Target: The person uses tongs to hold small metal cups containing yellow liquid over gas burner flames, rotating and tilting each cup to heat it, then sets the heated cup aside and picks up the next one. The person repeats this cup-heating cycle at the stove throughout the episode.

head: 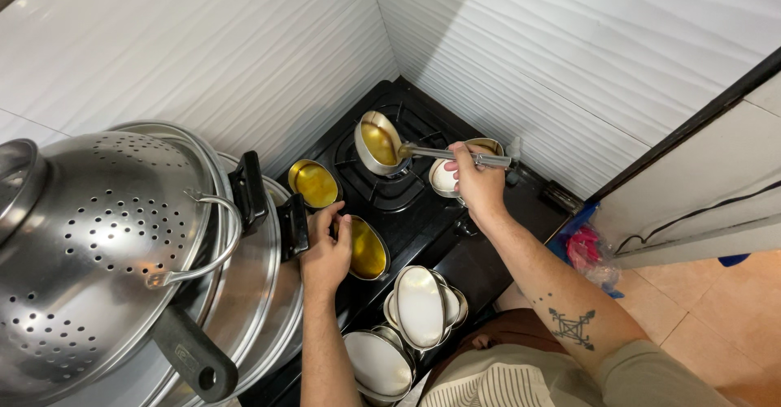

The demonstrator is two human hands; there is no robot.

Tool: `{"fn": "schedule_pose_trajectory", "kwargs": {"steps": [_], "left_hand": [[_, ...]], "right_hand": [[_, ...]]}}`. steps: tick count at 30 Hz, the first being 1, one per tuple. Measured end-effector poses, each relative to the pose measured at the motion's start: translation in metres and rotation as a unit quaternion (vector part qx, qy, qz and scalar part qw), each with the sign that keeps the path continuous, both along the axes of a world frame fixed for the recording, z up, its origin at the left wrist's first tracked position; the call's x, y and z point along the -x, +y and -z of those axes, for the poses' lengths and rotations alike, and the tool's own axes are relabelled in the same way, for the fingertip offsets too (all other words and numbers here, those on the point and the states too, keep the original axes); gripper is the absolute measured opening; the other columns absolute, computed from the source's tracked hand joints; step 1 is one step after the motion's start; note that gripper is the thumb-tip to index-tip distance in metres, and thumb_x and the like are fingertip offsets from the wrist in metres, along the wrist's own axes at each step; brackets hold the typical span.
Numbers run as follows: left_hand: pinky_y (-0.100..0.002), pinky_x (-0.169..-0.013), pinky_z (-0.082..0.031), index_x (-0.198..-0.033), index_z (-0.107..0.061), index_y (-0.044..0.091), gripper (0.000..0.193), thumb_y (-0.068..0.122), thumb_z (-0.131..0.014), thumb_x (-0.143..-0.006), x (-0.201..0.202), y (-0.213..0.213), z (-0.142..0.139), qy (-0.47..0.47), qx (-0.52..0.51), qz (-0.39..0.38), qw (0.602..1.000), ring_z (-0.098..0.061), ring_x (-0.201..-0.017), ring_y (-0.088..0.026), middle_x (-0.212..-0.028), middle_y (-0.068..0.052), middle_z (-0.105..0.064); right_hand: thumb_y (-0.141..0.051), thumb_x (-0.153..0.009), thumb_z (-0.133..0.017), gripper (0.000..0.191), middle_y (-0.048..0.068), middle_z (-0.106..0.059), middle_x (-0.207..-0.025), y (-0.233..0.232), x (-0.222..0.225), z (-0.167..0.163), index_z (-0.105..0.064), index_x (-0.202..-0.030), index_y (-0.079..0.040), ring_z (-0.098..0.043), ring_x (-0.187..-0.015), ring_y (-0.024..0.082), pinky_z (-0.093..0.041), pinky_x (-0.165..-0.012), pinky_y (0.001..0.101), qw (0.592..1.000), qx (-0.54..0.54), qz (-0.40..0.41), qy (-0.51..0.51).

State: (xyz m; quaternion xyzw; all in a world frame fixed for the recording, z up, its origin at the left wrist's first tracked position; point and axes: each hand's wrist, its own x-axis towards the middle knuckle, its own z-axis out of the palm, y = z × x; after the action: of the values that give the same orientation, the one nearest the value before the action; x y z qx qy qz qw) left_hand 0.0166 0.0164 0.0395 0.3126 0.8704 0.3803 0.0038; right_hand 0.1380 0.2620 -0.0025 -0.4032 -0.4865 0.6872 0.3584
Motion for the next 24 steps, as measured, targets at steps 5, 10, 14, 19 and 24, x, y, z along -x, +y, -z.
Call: {"fn": "schedule_pose_trajectory", "kwargs": {"steps": [5,10,14,19,24], "left_hand": [[-0.036,-0.081,-0.053,-0.125,-0.068,0.017,0.03,0.027,-0.067,-0.096,0.003,-0.002,0.005,0.025,-0.008,0.006,1.0,-0.064,-0.095,-0.022,-0.104,-0.003,-0.067],[-0.037,-0.083,-0.052,-0.125,-0.067,0.016,0.03,0.026,-0.067,-0.096,0.007,-0.004,0.007,0.022,-0.011,0.011,1.0,-0.064,-0.097,-0.023,-0.106,-0.005,-0.066],[-0.037,-0.08,-0.053,-0.124,-0.067,0.016,0.03,0.024,-0.067,-0.096,0.008,-0.004,0.006,0.023,-0.017,0.01,1.0,-0.064,-0.093,-0.023,-0.104,-0.005,-0.066],[-0.036,-0.078,-0.053,-0.123,-0.068,0.015,0.029,0.023,-0.068,-0.096,0.009,-0.005,0.008,0.048,-0.02,0.016,0.999,-0.064,-0.09,-0.023,-0.101,-0.005,-0.066],[-0.035,-0.077,-0.054,-0.124,-0.067,0.016,0.029,0.023,-0.068,-0.096,0.009,-0.005,0.008,0.032,-0.015,0.015,0.999,-0.064,-0.092,-0.021,-0.103,-0.005,-0.066]], "right_hand": [[-0.013,-0.1,-0.071,0.015,0.008,-0.074,-0.095,-0.018,-0.012,-0.008,-0.074,-0.108,0.0,-0.074,-0.084,0.017,-0.057,-0.075,0.0304,0.926,-0.376,0.009,0.005],[-0.004,-0.091,-0.079,0.015,0.009,-0.072,-0.094,-0.02,-0.022,-0.022,-0.073,-0.105,-0.003,-0.069,-0.084,0.026,-0.055,-0.076,0.035,0.808,-0.588,-0.019,0.006],[-0.003,-0.088,-0.08,0.018,0.008,-0.071,-0.093,-0.019,-0.028,-0.024,-0.074,-0.105,-0.005,-0.068,-0.083,0.025,-0.056,-0.072,0.0346,0.769,-0.638,-0.045,-0.013],[-0.007,-0.086,-0.082,0.019,0.006,-0.069,-0.091,-0.019,-0.024,-0.022,-0.076,-0.105,-0.007,-0.066,-0.08,0.022,-0.056,-0.066,0.0324,0.744,-0.661,-0.082,-0.052],[-0.011,-0.088,-0.081,0.019,0.004,-0.066,-0.092,-0.018,-0.013,-0.023,-0.076,-0.106,-0.009,-0.064,-0.082,0.022,-0.056,-0.068,0.0329,0.717,-0.682,-0.129,-0.064]]}}
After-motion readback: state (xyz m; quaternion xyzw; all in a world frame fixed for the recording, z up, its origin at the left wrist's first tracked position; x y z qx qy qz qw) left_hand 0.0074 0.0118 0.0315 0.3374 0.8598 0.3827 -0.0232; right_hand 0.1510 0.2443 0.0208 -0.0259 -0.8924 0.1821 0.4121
